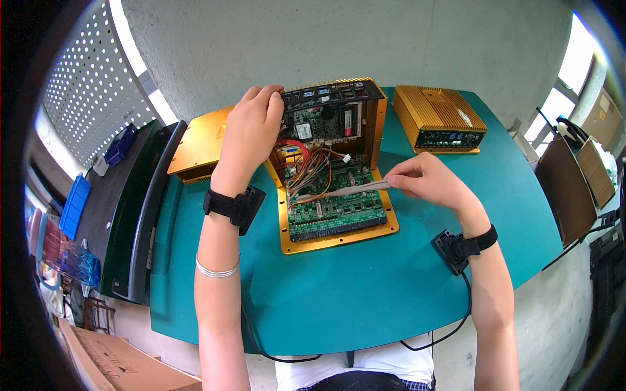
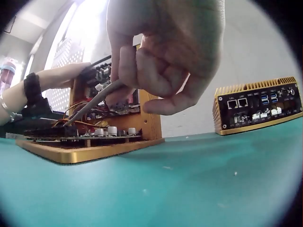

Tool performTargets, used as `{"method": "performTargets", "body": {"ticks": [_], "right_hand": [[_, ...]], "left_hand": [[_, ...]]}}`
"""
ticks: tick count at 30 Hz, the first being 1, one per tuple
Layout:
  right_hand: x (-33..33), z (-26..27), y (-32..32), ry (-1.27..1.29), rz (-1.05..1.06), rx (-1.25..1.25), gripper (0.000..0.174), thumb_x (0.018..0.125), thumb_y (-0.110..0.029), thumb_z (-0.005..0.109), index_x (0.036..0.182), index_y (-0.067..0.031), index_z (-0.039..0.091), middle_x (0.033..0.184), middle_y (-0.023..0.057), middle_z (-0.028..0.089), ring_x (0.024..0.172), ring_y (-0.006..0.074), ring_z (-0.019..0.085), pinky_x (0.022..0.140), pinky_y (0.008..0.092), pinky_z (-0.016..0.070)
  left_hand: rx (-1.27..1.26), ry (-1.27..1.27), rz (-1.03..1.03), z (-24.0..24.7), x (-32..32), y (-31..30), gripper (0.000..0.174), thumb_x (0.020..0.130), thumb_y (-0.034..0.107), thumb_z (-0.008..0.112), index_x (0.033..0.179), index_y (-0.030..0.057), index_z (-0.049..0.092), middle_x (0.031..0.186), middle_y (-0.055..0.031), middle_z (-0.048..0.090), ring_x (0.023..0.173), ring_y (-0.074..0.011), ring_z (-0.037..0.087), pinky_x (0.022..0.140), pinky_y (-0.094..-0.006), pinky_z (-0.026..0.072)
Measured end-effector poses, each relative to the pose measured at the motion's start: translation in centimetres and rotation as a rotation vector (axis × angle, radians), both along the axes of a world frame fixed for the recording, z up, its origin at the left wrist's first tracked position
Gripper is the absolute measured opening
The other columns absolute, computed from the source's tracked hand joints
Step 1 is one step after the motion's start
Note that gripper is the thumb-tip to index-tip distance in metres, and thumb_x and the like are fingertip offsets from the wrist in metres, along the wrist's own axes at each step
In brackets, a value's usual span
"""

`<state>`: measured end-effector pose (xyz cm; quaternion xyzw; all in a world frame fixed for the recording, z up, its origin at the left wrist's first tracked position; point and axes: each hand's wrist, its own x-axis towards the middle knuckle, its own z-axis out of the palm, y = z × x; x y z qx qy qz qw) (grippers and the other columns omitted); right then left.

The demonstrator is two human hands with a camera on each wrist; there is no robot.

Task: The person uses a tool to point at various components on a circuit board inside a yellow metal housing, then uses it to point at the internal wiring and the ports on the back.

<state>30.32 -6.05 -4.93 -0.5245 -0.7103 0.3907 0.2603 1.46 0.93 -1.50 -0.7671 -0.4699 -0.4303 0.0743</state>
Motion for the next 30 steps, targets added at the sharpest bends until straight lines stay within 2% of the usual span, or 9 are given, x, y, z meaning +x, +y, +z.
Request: {"method": "performTargets", "body": {"ticks": [7,16,18,22,28,30], "right_hand": [[0.3,0.0,0.1,-0.044,0.002,-0.025,0.024,0.09,-0.019,0.065,0.099,0.0016,0.072,0.064,0.0004,0.057,0.058,0.0062,0.047,0.053,0.023,0.0382],[0.1,0.5,-0.2,-0.03,0.132,-0.125,0.025,0.09,-0.022,0.066,0.099,-0.0004,0.074,0.062,-0.0034,0.051,0.055,0.0062,0.039,0.049,0.0223,0.0334],[0.1,0.4,-0.2,-0.063,0.166,-0.082,0.024,0.087,-0.022,0.065,0.098,-0.0026,0.074,0.061,0.0019,0.058,0.056,0.0068,0.046,0.052,0.0264,0.0396],[-0.3,0.2,-0.4,-0.072,0.187,-0.112,0.024,0.087,-0.021,0.065,0.099,-0.0021,0.074,0.061,0.0032,0.058,0.055,0.0067,0.045,0.052,0.0262,0.0394],[-1.1,0.6,-1.2,-0.121,0.288,-0.026,0.024,0.087,-0.021,0.064,0.101,-0.0031,0.073,0.061,0.0062,0.059,0.057,0.0121,0.049,0.056,0.0298,0.043],[-1.1,0.5,-1.1,-0.089,0.279,-0.084,0.026,0.091,-0.023,0.065,0.097,0.0013,0.073,0.056,0.0001,0.051,0.052,0.0071,0.043,0.049,0.0244,0.0368]], "left_hand": [[-0.006,-0.007,0.011,0.0,0.1,-0.1,0.036,0.097,0.024,0.039,0.11,0.0022,0.064,0.098,-0.0205,0.062,0.092,-0.0388,0.061,0.084,-0.044,0.0478],[0.004,-0.005,0.009,0.0,0.1,0.0,0.036,0.097,0.024,0.039,0.109,0.002,0.064,0.097,-0.0206,0.062,0.09,-0.0389,0.061,0.083,-0.0438,0.0481],[0.001,-0.005,0.008,0.1,0.1,-0.1,0.036,0.097,0.024,0.039,0.109,0.002,0.064,0.097,-0.0206,0.062,0.09,-0.0389,0.061,0.083,-0.0439,0.0481],[-0.004,-0.009,0.005,0.1,0.2,-0.2,0.035,0.096,0.024,0.04,0.109,0.0016,0.064,0.096,-0.0208,0.062,0.09,-0.0391,0.061,0.083,-0.0441,0.0481],[0.008,-0.001,0.002,0.0,0.1,0.0,0.036,0.096,0.024,0.039,0.108,0.0013,0.064,0.096,-0.0209,0.062,0.09,-0.0393,0.061,0.083,-0.0445,0.0479],[0.004,-0.001,0.003,0.0,0.1,0.0,0.036,0.096,0.024,0.039,0.108,0.0014,0.064,0.096,-0.0209,0.062,0.09,-0.0393,0.061,0.083,-0.0445,0.0479]]}}
